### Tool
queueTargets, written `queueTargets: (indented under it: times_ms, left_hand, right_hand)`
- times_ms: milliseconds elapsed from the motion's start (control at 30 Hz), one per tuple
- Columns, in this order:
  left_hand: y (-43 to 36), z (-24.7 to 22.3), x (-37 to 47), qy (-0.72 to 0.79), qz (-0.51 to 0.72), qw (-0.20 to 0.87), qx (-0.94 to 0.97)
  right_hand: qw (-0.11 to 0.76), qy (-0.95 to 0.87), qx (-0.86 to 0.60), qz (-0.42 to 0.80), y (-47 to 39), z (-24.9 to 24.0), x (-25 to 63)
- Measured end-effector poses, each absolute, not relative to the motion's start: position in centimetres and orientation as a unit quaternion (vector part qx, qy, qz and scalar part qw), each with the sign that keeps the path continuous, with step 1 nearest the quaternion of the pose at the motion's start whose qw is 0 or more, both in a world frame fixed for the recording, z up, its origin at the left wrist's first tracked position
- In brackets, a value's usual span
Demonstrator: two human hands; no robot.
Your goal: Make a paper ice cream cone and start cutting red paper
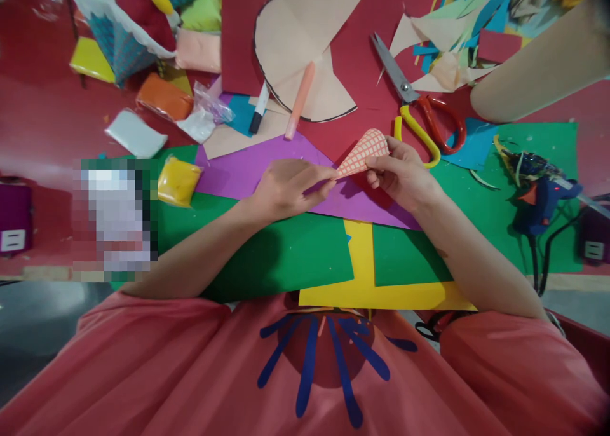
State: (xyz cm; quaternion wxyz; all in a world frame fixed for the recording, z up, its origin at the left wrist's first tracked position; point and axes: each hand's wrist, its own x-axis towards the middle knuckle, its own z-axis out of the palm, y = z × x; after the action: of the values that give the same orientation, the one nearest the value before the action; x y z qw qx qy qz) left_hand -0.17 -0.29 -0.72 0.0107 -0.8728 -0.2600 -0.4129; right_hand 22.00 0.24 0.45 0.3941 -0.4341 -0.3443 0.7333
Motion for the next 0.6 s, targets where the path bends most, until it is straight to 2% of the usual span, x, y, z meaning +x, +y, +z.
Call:
queueTargets:
  times_ms: [267,500,600]
  left_hand:
    - [-0.23,-0.57,-0.13,-0.261,-0.413,0.017,-0.873]
    - [-0.83,-0.35,-0.14,-0.365,-0.319,-0.159,-0.860]
    - [-0.95,-0.32,-0.27,-0.381,-0.302,-0.199,-0.851]
  right_hand:
    - [0.407,-0.346,-0.429,0.729,0.15,0.59,21.82]
    - [0.414,-0.349,-0.437,0.718,0.15,0.38,21.75]
    - [0.418,-0.345,-0.441,0.715,0.22,0.44,21.81]
